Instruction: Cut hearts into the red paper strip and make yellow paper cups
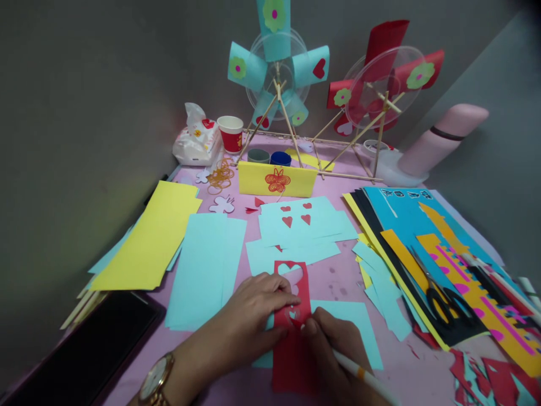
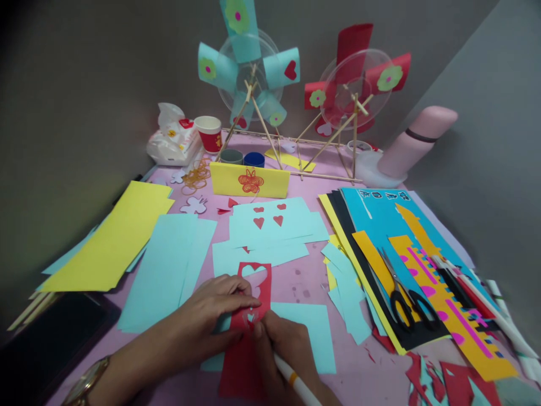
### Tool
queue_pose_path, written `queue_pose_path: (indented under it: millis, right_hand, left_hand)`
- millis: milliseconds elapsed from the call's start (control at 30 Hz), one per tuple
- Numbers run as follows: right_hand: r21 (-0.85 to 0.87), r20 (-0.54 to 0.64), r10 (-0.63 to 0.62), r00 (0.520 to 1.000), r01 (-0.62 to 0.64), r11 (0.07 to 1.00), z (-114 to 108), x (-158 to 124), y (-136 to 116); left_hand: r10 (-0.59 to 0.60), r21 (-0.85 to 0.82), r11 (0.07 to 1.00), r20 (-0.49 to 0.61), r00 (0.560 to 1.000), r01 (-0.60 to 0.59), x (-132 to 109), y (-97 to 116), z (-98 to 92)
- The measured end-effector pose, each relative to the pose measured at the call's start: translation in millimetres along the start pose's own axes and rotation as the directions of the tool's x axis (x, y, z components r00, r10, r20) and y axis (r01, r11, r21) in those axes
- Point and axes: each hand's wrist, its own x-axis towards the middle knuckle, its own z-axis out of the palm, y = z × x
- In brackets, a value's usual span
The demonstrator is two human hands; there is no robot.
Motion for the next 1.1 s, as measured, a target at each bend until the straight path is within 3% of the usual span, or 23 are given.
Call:
queue_pose_path:
  millis: [433, 567, 1100]
  right_hand:
    - [0.081, 0.032, 0.03, 0.999, -0.033, 0.996, -2.0, -1.2, -1.2]
    - [0.095, -0.012, 0.051, 0.999, -0.05, 0.994, -1.3, -1.3, -1.7]
    - [0.029, -0.033, 0.056, 0.998, -0.055, 0.998, 0.9, -1.8, 1.0]
  left_hand:
    - [0.011, -0.006, 1.0, -0.014, 1.0, -0.011, -1.0, -1.1, 1.8]
    - [0.001, 0.002, 1.0, -0.009, 1.0, -0.001, -0.7, -0.7, 1.3]
    - [0.016, -0.004, 1.0, -0.01, 1.0, -0.016, -1.0, -2.7, 3.3]
